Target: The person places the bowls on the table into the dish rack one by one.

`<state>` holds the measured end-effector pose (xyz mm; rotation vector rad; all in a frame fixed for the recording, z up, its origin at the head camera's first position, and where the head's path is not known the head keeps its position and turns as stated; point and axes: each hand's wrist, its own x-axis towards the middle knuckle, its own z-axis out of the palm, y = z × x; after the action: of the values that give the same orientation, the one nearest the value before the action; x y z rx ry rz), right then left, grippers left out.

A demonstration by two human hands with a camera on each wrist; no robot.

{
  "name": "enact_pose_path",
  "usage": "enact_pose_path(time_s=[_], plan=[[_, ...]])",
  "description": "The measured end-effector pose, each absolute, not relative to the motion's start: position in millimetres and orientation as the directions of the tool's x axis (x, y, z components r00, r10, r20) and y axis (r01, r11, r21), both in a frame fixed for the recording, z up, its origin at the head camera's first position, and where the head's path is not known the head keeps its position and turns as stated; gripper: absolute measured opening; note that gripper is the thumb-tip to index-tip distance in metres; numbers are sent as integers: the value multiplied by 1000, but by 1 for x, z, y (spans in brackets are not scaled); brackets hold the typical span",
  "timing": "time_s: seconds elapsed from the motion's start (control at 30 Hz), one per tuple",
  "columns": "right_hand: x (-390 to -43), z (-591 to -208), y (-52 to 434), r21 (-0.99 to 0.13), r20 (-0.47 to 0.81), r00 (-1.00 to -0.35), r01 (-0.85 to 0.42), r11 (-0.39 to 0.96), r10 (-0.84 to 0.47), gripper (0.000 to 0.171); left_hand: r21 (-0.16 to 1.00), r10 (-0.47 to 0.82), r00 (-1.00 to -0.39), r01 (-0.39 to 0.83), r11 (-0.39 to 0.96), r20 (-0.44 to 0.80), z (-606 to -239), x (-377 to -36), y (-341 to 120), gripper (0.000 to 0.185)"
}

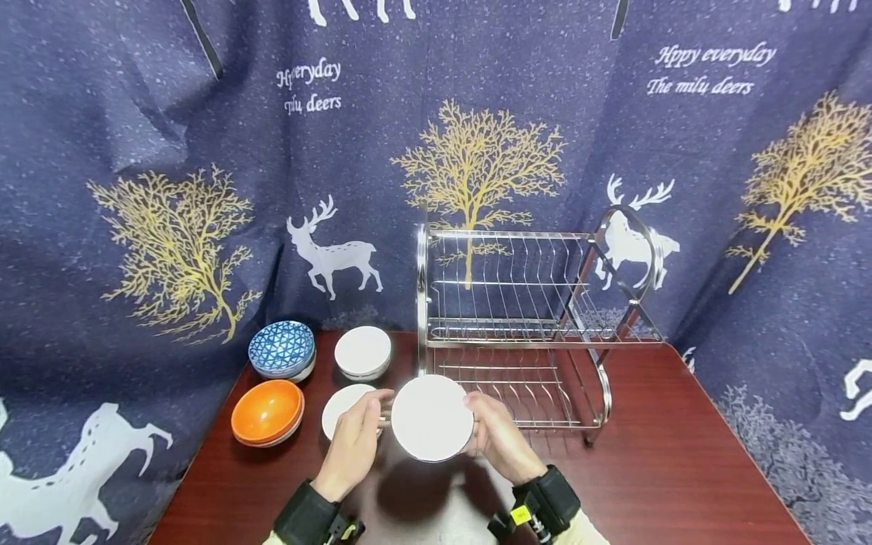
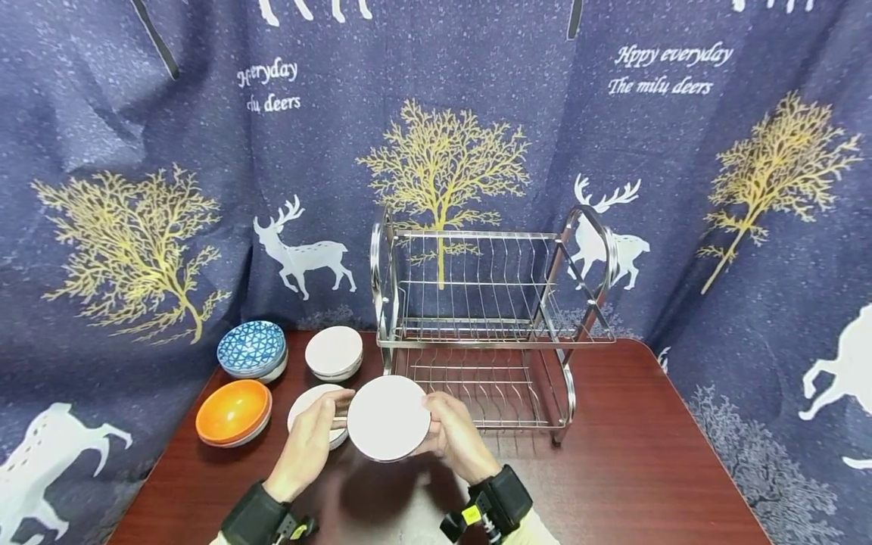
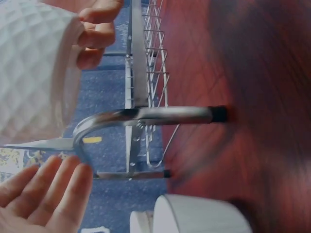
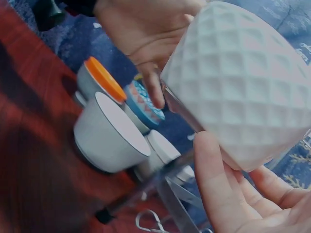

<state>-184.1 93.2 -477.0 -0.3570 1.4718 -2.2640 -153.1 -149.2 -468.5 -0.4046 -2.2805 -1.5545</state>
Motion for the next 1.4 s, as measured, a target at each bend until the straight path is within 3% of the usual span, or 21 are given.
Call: enact_pose_path(time_s=[0.13, 0.33, 0.67, 0.93, 1.1, 1.27, 1.4], plan=[[-189, -476, 106, -912, 13, -890, 176, -371, -455, 20, 878, 0, -927, 354, 322, 374, -476, -156, -141, 32], [-200, -471, 127, -905, -34, -900, 212, -369, -434, 27, 873, -20, -951, 275, 402, 308, -489, -162, -125, 37], [-215, -463, 146, -947, -99, -949, 182, -263, -298, 33, 872, -23, -956, 257, 417, 293, -504, -174, -100, 27], [-232, -453, 154, -973, -120, -974, 153, -170, -193, 53, 879, -163, -941, 204, 430, 298, -503, -183, -93, 18], [-243, -448, 148, -986, -134, -982, 146, -86, -135, 56, 873, -225, -923, 186, 452, 313, -507, -186, -91, 15], [-251, -443, 140, -994, -76, -991, 66, 86, -112, 54, 879, -264, -916, 162, 449, 303, -510, -186, -88, 10], [-256, -440, 136, -909, 89, -992, -116, 401, -85, 56, 874, -257, -914, 172, 454, 314, -510, -187, -87, 8]])
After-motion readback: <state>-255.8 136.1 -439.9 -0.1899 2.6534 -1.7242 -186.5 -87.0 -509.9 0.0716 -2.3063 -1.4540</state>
